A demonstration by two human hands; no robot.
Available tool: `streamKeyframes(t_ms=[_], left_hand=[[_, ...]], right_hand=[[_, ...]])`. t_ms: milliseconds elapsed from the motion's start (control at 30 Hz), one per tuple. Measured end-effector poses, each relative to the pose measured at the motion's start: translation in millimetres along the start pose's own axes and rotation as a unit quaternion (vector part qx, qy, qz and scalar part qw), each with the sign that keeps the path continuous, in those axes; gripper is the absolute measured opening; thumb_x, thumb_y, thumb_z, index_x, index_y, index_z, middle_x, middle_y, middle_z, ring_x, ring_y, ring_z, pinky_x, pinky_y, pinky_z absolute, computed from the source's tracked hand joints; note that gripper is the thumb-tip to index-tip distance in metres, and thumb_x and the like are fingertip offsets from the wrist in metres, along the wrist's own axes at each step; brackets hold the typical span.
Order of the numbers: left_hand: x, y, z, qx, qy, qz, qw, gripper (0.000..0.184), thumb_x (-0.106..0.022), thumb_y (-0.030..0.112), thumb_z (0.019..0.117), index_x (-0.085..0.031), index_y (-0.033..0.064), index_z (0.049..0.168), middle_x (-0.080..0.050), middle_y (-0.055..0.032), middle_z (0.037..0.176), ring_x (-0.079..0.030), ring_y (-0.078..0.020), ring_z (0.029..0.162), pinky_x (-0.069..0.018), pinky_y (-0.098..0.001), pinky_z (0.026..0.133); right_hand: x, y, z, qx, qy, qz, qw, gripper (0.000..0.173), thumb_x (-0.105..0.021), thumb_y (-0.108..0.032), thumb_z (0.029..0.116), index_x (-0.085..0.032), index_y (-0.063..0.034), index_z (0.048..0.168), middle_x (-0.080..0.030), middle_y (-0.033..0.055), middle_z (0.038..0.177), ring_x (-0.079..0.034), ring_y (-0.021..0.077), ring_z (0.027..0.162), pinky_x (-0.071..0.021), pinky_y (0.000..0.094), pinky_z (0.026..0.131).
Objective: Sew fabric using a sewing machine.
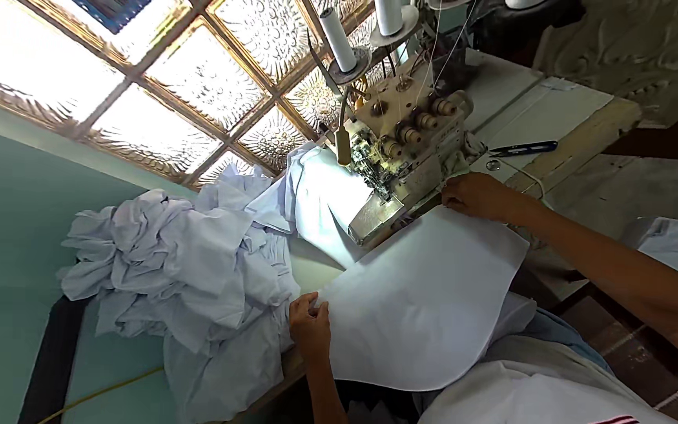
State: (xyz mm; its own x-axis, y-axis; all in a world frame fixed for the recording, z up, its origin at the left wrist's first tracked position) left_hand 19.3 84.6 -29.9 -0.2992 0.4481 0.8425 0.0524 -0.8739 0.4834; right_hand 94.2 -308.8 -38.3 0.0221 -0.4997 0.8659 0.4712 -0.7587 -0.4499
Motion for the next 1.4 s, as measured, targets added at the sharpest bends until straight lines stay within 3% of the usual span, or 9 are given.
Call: streamKeyframes(t_ms=[300,533,700,800,900,967,1067,1200,1400], left_hand=[[8,-5,0,-0.005,0.003,0.008,1.000,0.049,-0.075,-0.002,0.0863,-0.062,-0.0075,0.133,-0.052,-0.0336,0.140,-0.065,-0.0254,0.079,-0.0535,-0.0346,0.066],[17,-28,-12,-0.105,0.028,-0.123,0.986,0.008,-0.065,-0.009,0.0808,-0.070,-0.0135,0.085,-0.057,-0.0368,0.130,-0.065,-0.0239,0.106,-0.0531,-0.0259,0.081],[91,-26,-32,-0.233,-0.113,-0.317,0.912,0.021,-0.057,0.039,0.1037,-0.075,0.0278,0.100,-0.072,0.0111,0.120,-0.062,-0.0088,0.124,-0.0479,-0.0322,0.111],[145,-4,-41,-0.292,-0.112,-0.347,0.884,0.027,-0.047,0.042,0.1075,-0.072,0.0317,0.104,-0.072,0.0177,0.102,-0.068,-0.0038,0.106,-0.0494,-0.0321,0.108],[162,-5,-32,-0.219,-0.043,-0.255,0.941,0.026,-0.048,0.034,0.1082,-0.073,0.0294,0.102,-0.071,0.0219,0.099,-0.066,0.0073,0.096,-0.0540,-0.0164,0.089],[159,-9,-25,-0.140,0.014,-0.135,0.981,0.022,-0.052,0.014,0.1034,-0.068,0.0028,0.093,-0.066,0.0083,0.087,-0.061,0.0092,0.083,-0.0515,-0.0114,0.078],[140,-9,-20,-0.033,0.015,0.067,0.997,0.025,-0.058,0.010,0.0994,-0.066,-0.0134,0.099,-0.062,-0.0158,0.078,-0.053,-0.0131,0.067,-0.0452,-0.0317,0.065],[103,18,-34,-0.040,-0.094,-0.003,0.995,0.030,-0.056,0.000,0.0911,-0.062,-0.0086,0.119,-0.051,-0.0029,0.065,-0.043,-0.0056,0.053,-0.0387,-0.0243,0.052],[36,132,-71,-0.284,-0.371,-0.370,0.803,0.020,-0.057,0.015,0.1026,-0.069,0.0130,0.118,-0.071,0.0129,0.112,-0.065,0.0096,0.094,-0.0552,-0.0125,0.083]], right_hand=[[34,-84,-90,0.145,0.031,0.000,0.989,0.010,-0.066,-0.011,0.0926,-0.072,-0.0057,0.086,-0.069,0.0080,0.080,-0.071,0.0258,0.082,-0.0552,0.0487,0.092],[67,-105,-128,0.173,0.021,0.073,0.982,0.029,-0.054,-0.033,0.0986,-0.070,-0.0132,0.085,-0.068,-0.0038,0.078,-0.064,0.0031,0.073,-0.0505,0.0158,0.066],[95,-114,-128,0.267,-0.035,0.316,0.910,0.021,-0.054,-0.026,0.1056,-0.070,-0.0145,0.099,-0.071,-0.0096,0.095,-0.066,-0.0053,0.091,-0.0554,0.0120,0.083],[108,-119,-107,0.224,-0.038,0.397,0.889,0.016,-0.061,-0.024,0.0998,-0.075,-0.0164,0.096,-0.072,-0.0138,0.097,-0.065,-0.0096,0.088,-0.0543,0.0069,0.074],[97,-116,-61,0.207,0.017,0.268,0.941,0.021,-0.053,-0.011,0.0975,-0.073,-0.0051,0.100,-0.064,-0.0012,0.095,-0.061,-0.0003,0.085,-0.0518,0.0124,0.074],[66,-108,-33,0.118,-0.007,0.235,0.965,0.017,-0.069,-0.004,0.0890,-0.071,0.0012,0.105,-0.064,0.0121,0.102,-0.065,0.0138,0.082,-0.0567,0.0249,0.070],[24,-97,-11,0.016,0.019,0.212,0.977,0.025,-0.069,0.009,0.0860,-0.071,0.0043,0.110,-0.062,0.0204,0.105,-0.063,0.0266,0.081,-0.0556,0.0387,0.072],[-11,-82,-16,-0.016,0.159,0.193,0.968,0.013,-0.067,0.005,0.0913,-0.077,-0.0012,0.098,-0.068,0.0157,0.093,-0.067,0.0266,0.082,-0.0563,0.0411,0.076],[-19,-88,-27,-0.022,0.195,0.230,0.953,0.019,-0.061,0.006,0.0926,-0.078,-0.0007,0.100,-0.073,0.0151,0.097,-0.071,0.0260,0.085,-0.0583,0.0412,0.077]])
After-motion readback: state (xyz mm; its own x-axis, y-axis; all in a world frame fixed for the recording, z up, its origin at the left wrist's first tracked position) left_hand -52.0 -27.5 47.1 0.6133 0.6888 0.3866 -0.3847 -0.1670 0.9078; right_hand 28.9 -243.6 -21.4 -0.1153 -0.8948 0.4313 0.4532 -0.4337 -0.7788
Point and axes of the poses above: each hand's wrist, its own z-axis towards the middle knuckle, its own x-axis out of the back of the hand, y = z × x, the point moved 7 cm from there along z, towards the middle knuckle
